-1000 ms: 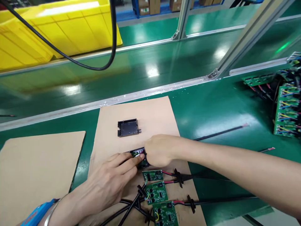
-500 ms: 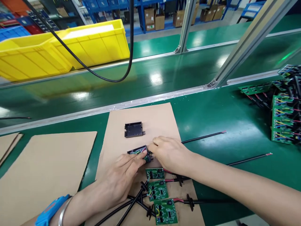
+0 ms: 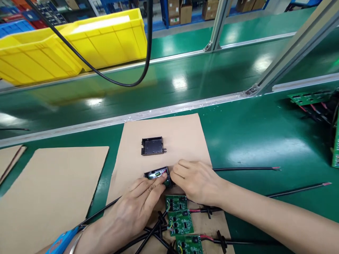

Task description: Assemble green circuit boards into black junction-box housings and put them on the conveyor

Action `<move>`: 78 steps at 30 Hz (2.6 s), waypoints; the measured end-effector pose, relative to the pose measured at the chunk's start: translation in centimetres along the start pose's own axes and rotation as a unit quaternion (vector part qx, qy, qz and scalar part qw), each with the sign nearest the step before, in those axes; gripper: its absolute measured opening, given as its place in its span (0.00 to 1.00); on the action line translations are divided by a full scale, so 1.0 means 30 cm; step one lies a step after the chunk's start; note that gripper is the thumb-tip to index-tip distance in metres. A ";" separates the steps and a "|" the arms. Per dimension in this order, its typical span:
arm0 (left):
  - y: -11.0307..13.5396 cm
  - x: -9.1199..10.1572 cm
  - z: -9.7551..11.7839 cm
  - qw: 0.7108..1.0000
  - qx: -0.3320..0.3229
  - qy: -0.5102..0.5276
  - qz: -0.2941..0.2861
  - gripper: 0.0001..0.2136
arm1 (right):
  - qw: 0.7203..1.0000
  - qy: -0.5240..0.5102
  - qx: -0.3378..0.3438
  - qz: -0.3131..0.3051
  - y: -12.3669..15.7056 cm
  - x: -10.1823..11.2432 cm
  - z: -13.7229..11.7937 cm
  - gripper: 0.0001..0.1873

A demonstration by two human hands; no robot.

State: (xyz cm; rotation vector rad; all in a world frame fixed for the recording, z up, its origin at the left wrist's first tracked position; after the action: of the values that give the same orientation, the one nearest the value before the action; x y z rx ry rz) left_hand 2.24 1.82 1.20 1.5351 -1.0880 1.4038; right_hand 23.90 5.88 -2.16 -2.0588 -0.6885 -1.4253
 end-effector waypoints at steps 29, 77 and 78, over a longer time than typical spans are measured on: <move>0.007 -0.028 -0.010 0.992 -0.001 0.119 0.050 0.17 | 0.995 0.060 0.054 0.055 0.026 -0.004 0.021 0.16; 0.088 -0.040 -0.044 0.956 0.212 0.157 0.131 0.27 | 0.986 -0.107 -0.025 0.128 -0.003 0.078 0.054 0.10; 0.087 -0.033 -0.078 0.953 0.215 0.157 0.144 0.23 | 0.985 -0.084 -0.015 0.147 -0.034 0.108 0.067 0.11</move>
State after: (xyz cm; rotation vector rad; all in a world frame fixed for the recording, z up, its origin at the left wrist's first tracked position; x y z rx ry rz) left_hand -1.02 3.23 0.42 1.4047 -0.8686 2.1169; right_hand 25.58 8.32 0.45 -2.2139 -0.4056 -1.1125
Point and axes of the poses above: each hand's wrist, its own y-axis away from the middle knuckle, its own x-axis out of the back of the hand, z = x × y, the point moved 1 cm from there along -y, towards the middle knuckle, and after that the axes turned 13 degrees about -x, right-handed, at the moved point
